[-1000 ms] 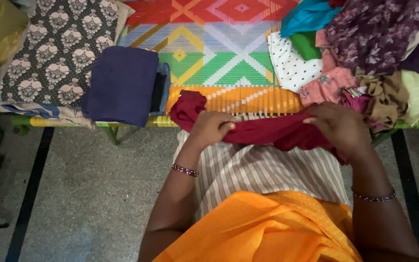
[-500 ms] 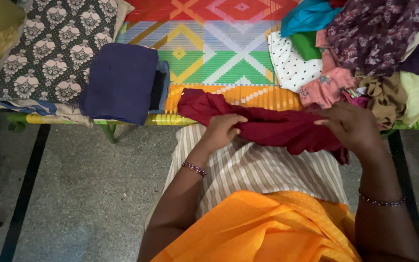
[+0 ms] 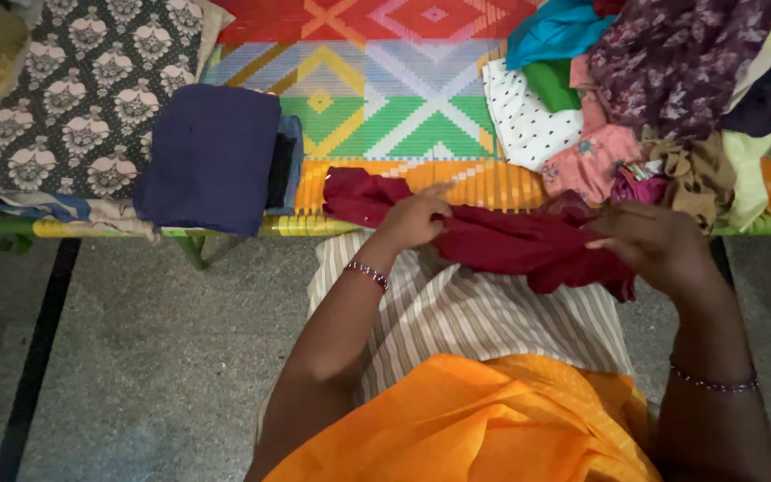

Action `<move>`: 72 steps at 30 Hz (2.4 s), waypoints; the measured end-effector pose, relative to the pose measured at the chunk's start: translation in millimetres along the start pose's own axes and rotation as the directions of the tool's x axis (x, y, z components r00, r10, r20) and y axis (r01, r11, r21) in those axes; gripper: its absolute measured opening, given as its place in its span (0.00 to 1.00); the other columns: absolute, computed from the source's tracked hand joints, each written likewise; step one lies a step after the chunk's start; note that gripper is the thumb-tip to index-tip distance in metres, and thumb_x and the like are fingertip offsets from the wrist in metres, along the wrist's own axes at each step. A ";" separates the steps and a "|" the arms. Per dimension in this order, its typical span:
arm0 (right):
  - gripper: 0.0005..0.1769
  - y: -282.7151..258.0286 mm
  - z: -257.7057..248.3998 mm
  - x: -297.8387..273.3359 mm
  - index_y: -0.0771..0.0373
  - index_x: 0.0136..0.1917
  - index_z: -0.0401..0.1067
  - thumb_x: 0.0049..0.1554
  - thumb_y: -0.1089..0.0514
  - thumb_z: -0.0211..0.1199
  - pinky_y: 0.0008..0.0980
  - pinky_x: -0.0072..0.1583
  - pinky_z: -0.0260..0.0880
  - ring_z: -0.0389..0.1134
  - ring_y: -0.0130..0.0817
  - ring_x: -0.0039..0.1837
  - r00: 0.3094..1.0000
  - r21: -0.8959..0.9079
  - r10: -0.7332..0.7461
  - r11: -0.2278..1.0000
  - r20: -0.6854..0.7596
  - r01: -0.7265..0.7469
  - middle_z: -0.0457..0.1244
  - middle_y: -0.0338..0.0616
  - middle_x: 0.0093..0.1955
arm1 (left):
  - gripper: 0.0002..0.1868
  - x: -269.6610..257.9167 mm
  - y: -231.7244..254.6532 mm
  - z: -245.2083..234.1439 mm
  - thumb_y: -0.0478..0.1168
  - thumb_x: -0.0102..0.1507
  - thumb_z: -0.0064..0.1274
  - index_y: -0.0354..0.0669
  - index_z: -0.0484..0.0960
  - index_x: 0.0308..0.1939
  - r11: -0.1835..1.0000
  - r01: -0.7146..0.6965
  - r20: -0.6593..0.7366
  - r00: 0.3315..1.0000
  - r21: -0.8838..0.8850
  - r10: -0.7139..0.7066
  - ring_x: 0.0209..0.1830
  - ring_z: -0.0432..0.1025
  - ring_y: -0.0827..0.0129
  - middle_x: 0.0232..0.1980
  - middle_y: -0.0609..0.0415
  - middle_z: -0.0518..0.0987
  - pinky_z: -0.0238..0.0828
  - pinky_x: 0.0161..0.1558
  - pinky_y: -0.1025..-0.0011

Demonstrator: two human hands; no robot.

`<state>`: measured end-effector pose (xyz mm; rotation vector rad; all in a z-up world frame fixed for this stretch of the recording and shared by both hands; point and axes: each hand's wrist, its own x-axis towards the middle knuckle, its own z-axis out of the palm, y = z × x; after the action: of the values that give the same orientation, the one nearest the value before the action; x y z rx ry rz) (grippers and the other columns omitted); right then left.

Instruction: The person folds a dark blue garment and then a maroon garment by hand on a woven cot. Each item is smoothed, folded into a compact rectangle, and placed in a neat stack.

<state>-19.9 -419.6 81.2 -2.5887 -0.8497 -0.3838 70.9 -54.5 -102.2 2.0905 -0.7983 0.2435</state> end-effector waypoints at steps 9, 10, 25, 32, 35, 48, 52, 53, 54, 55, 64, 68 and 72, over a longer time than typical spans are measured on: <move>0.06 25.9 -47.9 -7.3 0.60 0.56 0.81 0.65 0.63 0.68 0.38 0.51 0.72 0.71 0.39 0.47 0.857 -0.095 0.495 0.855 -0.140 -0.509 0.70 0.47 0.47 | 0.15 39.4 22.6 -45.6 0.50 0.58 0.66 0.44 0.85 0.39 0.962 0.160 0.091 0.985 -0.222 -0.143 0.46 0.77 0.59 0.42 0.52 0.83 0.72 0.51 0.63; 0.07 39.7 -52.0 2.1 0.62 0.56 0.82 0.64 0.63 0.70 0.40 0.52 0.72 0.71 0.41 0.48 0.873 -0.253 0.456 0.836 -0.173 -0.486 0.69 0.50 0.48 | 0.15 41.2 31.5 -57.4 0.50 0.57 0.67 0.44 0.85 0.36 0.985 0.107 0.034 0.994 -0.133 -0.104 0.45 0.76 0.59 0.41 0.53 0.83 0.71 0.50 0.63; 0.11 20.6 -113.2 75.3 0.67 0.58 0.74 0.65 0.74 0.58 0.33 0.59 0.71 0.69 0.40 0.56 0.870 -0.267 -0.123 0.964 -0.477 -0.010 0.66 0.50 0.53 | 0.20 8.5 132.2 -6.4 0.53 0.57 0.65 0.43 0.87 0.44 0.958 -0.087 0.069 0.992 -0.272 0.110 0.51 0.75 0.52 0.55 0.39 0.76 0.73 0.51 0.58; 0.11 5.6 -128.5 76.0 0.66 0.57 0.78 0.63 0.73 0.61 0.34 0.54 0.71 0.68 0.39 0.48 0.892 -0.378 -0.135 0.925 -0.431 -0.043 0.64 0.48 0.47 | 0.27 -2.7 125.9 34.2 0.64 0.51 0.65 0.46 0.90 0.40 0.976 0.008 0.323 0.943 0.218 -0.080 0.53 0.71 0.51 0.55 0.40 0.76 0.60 0.54 0.51; 0.10 10.6 -134.3 76.5 0.64 0.58 0.77 0.66 0.72 0.61 0.35 0.57 0.75 0.71 0.41 0.53 0.872 -0.473 -0.199 0.880 -0.448 -0.042 0.67 0.48 0.51 | 0.22 -1.7 113.0 30.2 0.60 0.53 0.63 0.49 0.90 0.37 0.943 0.078 0.260 0.951 0.323 -0.167 0.55 0.71 0.53 0.54 0.45 0.76 0.57 0.56 0.49; 0.04 84.7 -133.3 78.1 0.67 0.57 0.73 0.72 0.67 0.58 0.34 0.60 0.77 0.73 0.41 0.55 0.872 -0.349 -0.169 0.937 -0.459 -0.002 0.69 0.51 0.55 | 0.16 7.5 65.2 -85.8 0.57 0.57 0.63 0.55 0.90 0.41 0.904 0.358 0.101 0.916 0.233 -0.389 0.51 0.72 0.58 0.44 0.52 0.77 0.58 0.55 0.53; 0.07 73.8 -116.7 81.6 0.58 0.59 0.80 0.71 0.58 0.64 0.39 0.51 0.75 0.73 0.44 0.47 0.878 -0.245 0.369 0.860 -0.304 -0.447 0.71 0.52 0.51 | 0.17 6.1 61.8 -128.4 0.52 0.55 0.64 0.59 0.90 0.47 0.840 0.387 -0.137 0.922 0.380 -0.363 0.51 0.73 0.59 0.47 0.54 0.78 0.58 0.55 0.53; 0.08 70.2 -110.6 82.6 0.57 0.59 0.80 0.70 0.58 0.63 0.40 0.51 0.75 0.73 0.43 0.48 0.861 -0.193 0.422 0.854 -0.284 -0.483 0.71 0.50 0.52 | 0.17 4.5 61.3 -137.2 0.50 0.54 0.64 0.60 0.90 0.48 0.849 0.361 -0.200 0.931 0.385 -0.305 0.53 0.73 0.59 0.48 0.54 0.78 0.58 0.54 0.54; 0.09 66.6 -102.7 84.1 0.55 0.59 0.80 0.68 0.57 0.61 0.41 0.51 0.75 0.73 0.42 0.49 0.843 -0.142 0.472 0.845 -0.260 -0.516 0.71 0.48 0.54 | 0.18 2.0 61.5 -143.9 0.48 0.54 0.64 0.61 0.90 0.49 0.856 0.336 -0.264 0.933 0.392 -0.246 0.54 0.72 0.59 0.49 0.55 0.79 0.59 0.54 0.55; 0.09 64.4 -94.8 84.8 0.54 0.59 0.79 0.67 0.56 0.60 0.42 0.51 0.75 0.73 0.42 0.50 0.823 -0.091 0.519 0.831 -0.232 -0.549 0.70 0.46 0.55 | 0.18 -0.7 61.9 -149.1 0.46 0.53 0.64 0.61 0.90 0.49 0.836 0.343 -0.279 0.930 0.428 -0.239 0.54 0.72 0.59 0.49 0.55 0.79 0.58 0.53 0.54; 0.12 107.5 -40.2 74.3 0.49 0.58 0.81 0.62 0.48 0.67 0.41 0.52 0.73 0.74 0.42 0.50 0.951 -0.174 0.306 0.939 0.032 -0.297 0.72 0.44 0.52 | 0.14 -34.0 37.4 -150.8 0.51 0.51 0.67 0.59 0.91 0.40 0.639 0.405 -0.094 0.882 0.654 -0.463 0.53 0.72 0.57 0.46 0.55 0.80 0.58 0.51 0.51; 0.12 123.2 -19.2 71.4 0.47 0.60 0.81 0.63 0.53 0.65 0.43 0.53 0.72 0.73 0.46 0.52 0.958 -0.210 0.285 0.938 0.015 -0.276 0.71 0.46 0.51 | 0.23 -49.2 12.4 -131.5 0.63 0.51 0.65 0.60 0.89 0.45 0.749 0.494 0.157 0.779 0.441 -0.607 0.51 0.77 0.57 0.47 0.53 0.84 0.67 0.54 0.55; 0.10 133.7 -7.9 65.2 0.51 0.59 0.81 0.66 0.56 0.63 0.42 0.56 0.72 0.72 0.45 0.53 0.981 -0.309 0.179 0.931 -0.070 -0.192 0.71 0.46 0.51 | 0.19 -56.7 -2.4 -121.1 0.61 0.54 0.62 0.64 0.88 0.45 0.706 0.561 0.215 0.696 0.433 -0.685 0.52 0.77 0.60 0.48 0.57 0.86 0.64 0.55 0.52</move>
<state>111.6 -489.1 75.6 -2.9120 -0.5579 -0.5535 42.0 67.1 -54.8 2.6500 -0.1759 -0.4394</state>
